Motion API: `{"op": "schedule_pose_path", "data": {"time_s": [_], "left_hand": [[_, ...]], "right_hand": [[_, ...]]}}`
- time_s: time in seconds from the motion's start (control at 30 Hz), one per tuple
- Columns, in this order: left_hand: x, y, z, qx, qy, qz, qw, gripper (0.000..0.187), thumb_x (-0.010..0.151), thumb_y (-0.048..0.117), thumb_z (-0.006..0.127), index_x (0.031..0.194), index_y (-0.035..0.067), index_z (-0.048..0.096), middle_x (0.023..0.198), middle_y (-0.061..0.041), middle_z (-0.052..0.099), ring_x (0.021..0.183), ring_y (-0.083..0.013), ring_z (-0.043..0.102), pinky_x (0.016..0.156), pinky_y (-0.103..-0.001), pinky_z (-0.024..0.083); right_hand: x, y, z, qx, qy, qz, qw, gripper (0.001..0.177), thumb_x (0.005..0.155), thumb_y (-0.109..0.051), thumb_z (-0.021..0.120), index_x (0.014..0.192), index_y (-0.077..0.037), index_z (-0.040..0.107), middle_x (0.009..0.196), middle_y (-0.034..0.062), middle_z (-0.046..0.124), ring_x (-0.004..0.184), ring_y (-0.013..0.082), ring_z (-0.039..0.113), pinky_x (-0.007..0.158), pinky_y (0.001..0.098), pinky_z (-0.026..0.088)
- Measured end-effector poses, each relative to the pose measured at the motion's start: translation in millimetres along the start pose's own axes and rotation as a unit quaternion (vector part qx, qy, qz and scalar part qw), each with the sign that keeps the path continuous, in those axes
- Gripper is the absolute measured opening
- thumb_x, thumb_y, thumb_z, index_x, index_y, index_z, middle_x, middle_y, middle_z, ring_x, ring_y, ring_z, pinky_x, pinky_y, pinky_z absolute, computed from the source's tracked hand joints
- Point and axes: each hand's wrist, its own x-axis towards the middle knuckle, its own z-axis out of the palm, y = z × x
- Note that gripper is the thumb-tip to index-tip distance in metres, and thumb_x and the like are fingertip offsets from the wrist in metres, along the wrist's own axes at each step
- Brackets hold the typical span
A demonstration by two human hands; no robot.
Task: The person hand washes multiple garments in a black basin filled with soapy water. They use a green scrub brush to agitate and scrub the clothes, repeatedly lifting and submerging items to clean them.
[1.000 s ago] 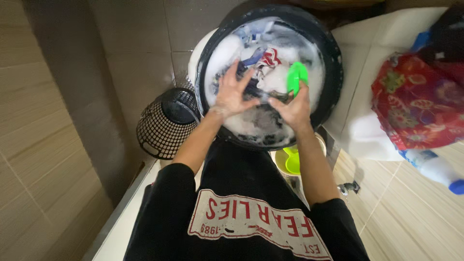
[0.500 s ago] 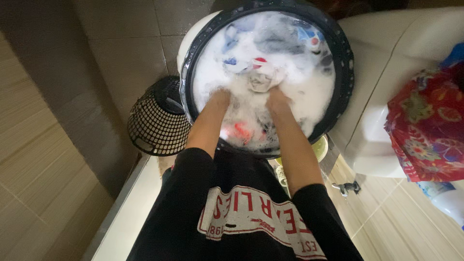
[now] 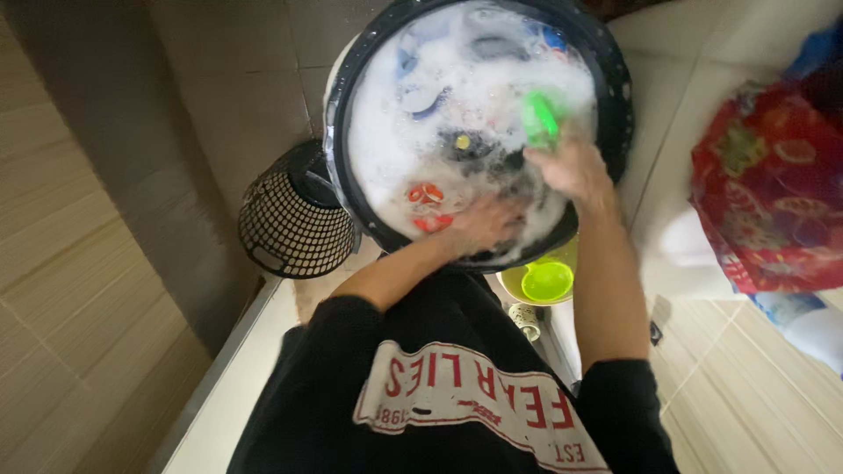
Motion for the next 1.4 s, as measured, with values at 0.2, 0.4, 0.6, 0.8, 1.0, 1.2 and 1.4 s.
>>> {"op": "schedule_pose_path", "data": {"time_s": [0.2,0.4,0.6,0.8,1.0,1.2,1.4], "left_hand": [[59,-34,26,0.061,-0.123,-0.201,0.97,0.036,0.088,0.016,0.063,0.124,0.012,0.065,0.128,-0.015,0.061,0.115,-0.0349,0.063,0.094,-0.051,0.053],[59,-24,-8,0.042,-0.109,-0.193,0.974,0.037,0.082,0.01,0.065,0.119,0.011,0.068,0.118,-0.017,0.064,0.105,-0.035,0.065,0.088,-0.048,0.055],[12,7,-73,0.077,-0.009,-0.098,0.992,0.039,0.075,0.004,0.068,0.113,0.009,0.071,0.108,-0.02,0.066,0.096,-0.0351,0.068,0.082,-0.046,0.058],[-95,-6,-134,0.01,0.289,-0.134,0.948,0.058,0.068,-0.003,0.072,0.126,0.005,0.069,0.117,-0.02,0.069,0.107,-0.0347,0.069,0.095,-0.042,0.06],[-102,-7,-174,0.109,0.146,-0.333,0.925,0.115,0.056,0.019,0.089,0.153,0.003,0.028,0.154,-0.037,0.013,0.141,-0.0545,0.03,0.105,-0.074,0.03],[-56,-47,-151,0.17,0.073,-0.3,0.936,0.117,0.07,0.025,0.089,0.163,0.02,0.018,0.163,-0.035,0.007,0.134,-0.0604,0.031,0.104,-0.073,0.029],[-3,-106,-117,-0.033,-0.035,-0.378,0.924,0.114,0.072,0.029,0.086,0.163,0.015,0.019,0.165,-0.024,0.024,0.138,-0.0445,0.044,0.115,-0.06,0.035]], "right_hand": [[-61,21,29,0.149,0.079,0.014,0.986,0.047,0.089,-0.041,0.081,0.115,-0.004,0.069,0.103,0.0127,0.073,0.094,0.0224,0.07,0.084,0.0343,0.052],[-93,37,40,0.275,0.052,0.097,0.955,0.032,0.09,-0.031,0.075,0.108,-0.005,0.069,0.084,0.0039,0.068,0.071,0.0142,0.061,0.063,0.0318,0.048],[-105,60,36,0.327,0.16,0.092,0.927,0.042,0.094,-0.028,0.077,0.119,0.0,0.06,0.094,0.0025,0.067,0.077,0.0135,0.062,0.068,0.0303,0.052],[-98,43,60,0.242,0.239,0.012,0.94,0.065,0.088,-0.037,0.083,0.135,-0.001,0.055,0.112,0.0136,0.072,0.1,0.023,0.07,0.091,0.0342,0.054],[-60,-27,106,0.119,0.126,-0.094,0.98,0.118,0.078,-0.045,0.096,0.153,0.009,0.023,0.146,0.0314,0.045,0.127,0.0388,0.051,0.106,0.0465,0.04],[-13,-66,119,0.246,-0.014,-0.163,0.955,0.097,0.078,-0.032,0.089,0.146,0.0,0.027,0.139,0.0127,0.063,0.128,0.0237,0.06,0.118,0.0385,0.033],[46,-60,126,0.018,-0.08,-0.078,0.994,0.088,0.075,-0.027,0.085,0.141,-0.002,0.033,0.13,0.012,0.065,0.116,0.0244,0.062,0.106,0.0391,0.039]]}}
